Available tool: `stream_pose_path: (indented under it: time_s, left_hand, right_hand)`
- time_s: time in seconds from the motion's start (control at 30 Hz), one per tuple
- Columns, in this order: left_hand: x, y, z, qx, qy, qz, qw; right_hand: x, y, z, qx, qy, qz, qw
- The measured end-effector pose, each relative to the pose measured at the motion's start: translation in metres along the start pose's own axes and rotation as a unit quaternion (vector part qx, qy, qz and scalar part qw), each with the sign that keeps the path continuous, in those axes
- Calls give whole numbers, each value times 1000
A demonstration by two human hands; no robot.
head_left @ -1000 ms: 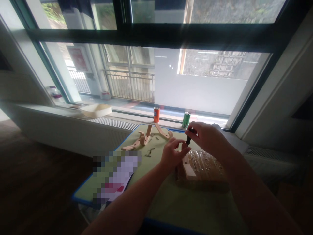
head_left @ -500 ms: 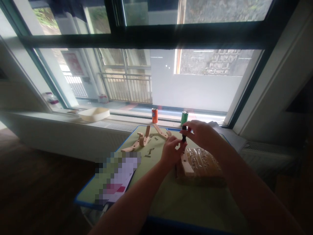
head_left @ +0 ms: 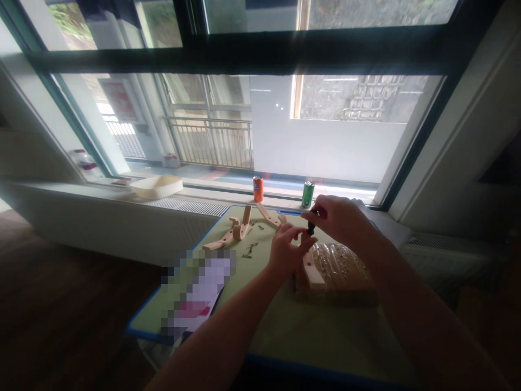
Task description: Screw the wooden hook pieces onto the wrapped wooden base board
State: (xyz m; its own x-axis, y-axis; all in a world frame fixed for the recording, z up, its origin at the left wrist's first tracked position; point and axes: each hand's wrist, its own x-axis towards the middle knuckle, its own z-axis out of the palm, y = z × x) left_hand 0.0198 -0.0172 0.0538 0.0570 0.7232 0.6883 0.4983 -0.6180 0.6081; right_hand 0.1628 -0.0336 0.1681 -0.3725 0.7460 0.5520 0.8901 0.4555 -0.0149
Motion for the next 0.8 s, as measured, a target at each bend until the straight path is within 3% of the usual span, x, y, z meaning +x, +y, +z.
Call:
stream_pose_path:
  time_s: [0.27,0.6,0.7,0.8]
  left_hand:
    - [-2,-7,6,-12,-36,32,999]
    - [0,-4,1,42,-72,67,994]
    - [-1,-4,3,58,-70,82,993]
    - [-2,-6,5,71,-41,72,994]
  right_hand:
    - [0,4,0,-48,-2,22,999]
    - [-3,15,-3,151,-14,-65,986]
    - [-1,18,-1,161,-7,-102,982]
    - [3,20,2,131,-7,-92,987]
